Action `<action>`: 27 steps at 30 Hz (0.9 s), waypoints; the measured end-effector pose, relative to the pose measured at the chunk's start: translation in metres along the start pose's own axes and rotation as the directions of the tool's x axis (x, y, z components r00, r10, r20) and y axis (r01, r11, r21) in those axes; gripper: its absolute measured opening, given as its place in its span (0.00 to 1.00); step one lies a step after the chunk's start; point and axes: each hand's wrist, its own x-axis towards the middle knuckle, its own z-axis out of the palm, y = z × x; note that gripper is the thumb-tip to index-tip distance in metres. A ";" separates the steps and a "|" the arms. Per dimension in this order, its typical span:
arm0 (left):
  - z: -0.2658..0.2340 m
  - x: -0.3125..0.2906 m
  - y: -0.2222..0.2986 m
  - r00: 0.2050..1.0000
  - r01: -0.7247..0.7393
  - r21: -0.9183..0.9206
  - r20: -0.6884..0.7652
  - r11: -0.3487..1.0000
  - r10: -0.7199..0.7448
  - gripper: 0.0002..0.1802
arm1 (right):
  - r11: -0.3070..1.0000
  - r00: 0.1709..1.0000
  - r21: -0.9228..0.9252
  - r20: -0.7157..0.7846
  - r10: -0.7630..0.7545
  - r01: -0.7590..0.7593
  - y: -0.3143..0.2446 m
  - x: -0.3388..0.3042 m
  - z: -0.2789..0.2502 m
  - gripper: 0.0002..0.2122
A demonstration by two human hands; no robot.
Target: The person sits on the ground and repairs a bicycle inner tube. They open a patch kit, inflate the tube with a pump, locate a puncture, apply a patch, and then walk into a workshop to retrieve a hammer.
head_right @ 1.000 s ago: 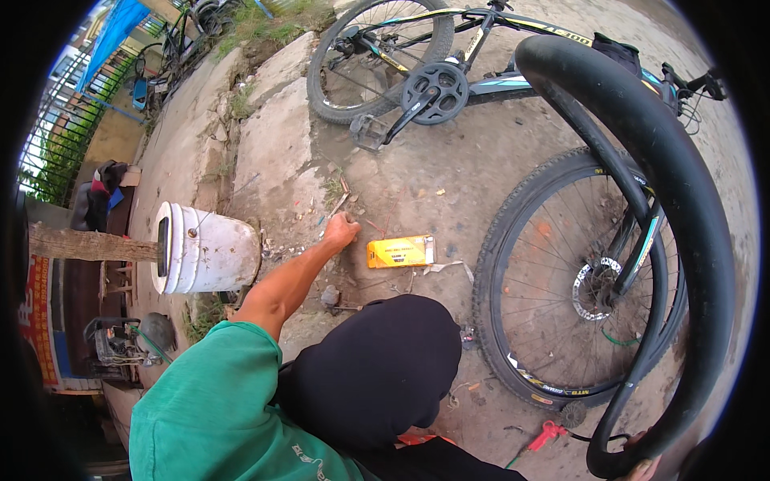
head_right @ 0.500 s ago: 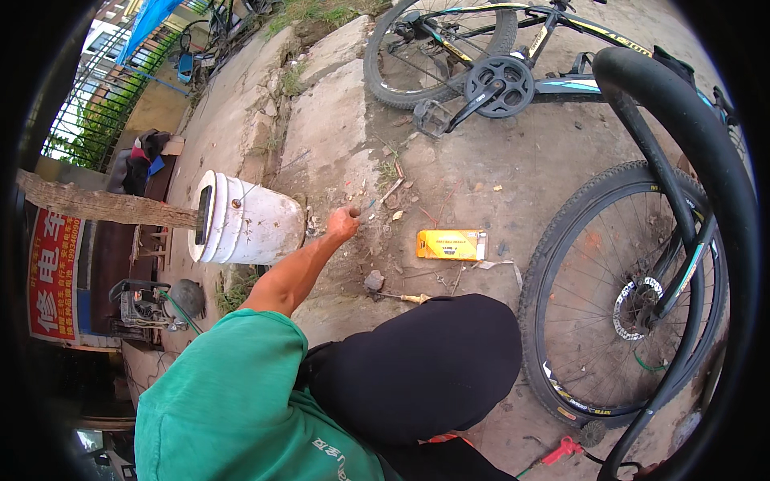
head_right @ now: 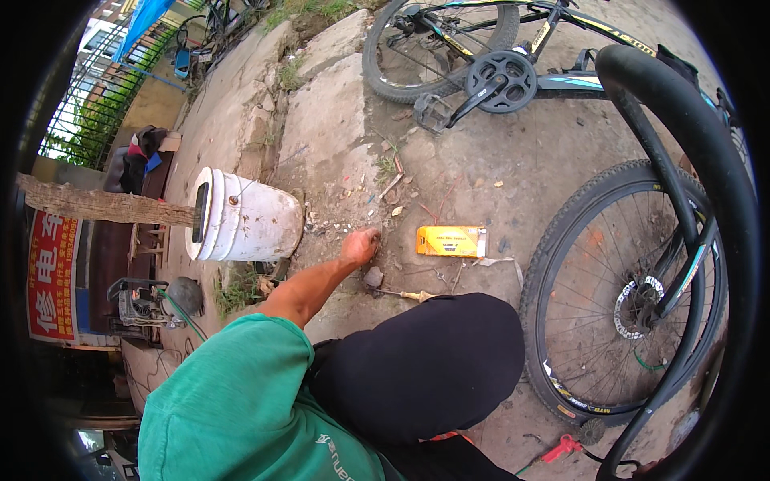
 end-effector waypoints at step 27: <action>-0.024 -0.023 -0.083 0.969 0.222 -0.446 0.197 0.867 -0.147 0.06 | 0.976 0.993 0.184 -0.010 0.120 -0.117 0.000 0.005 0.011 0.18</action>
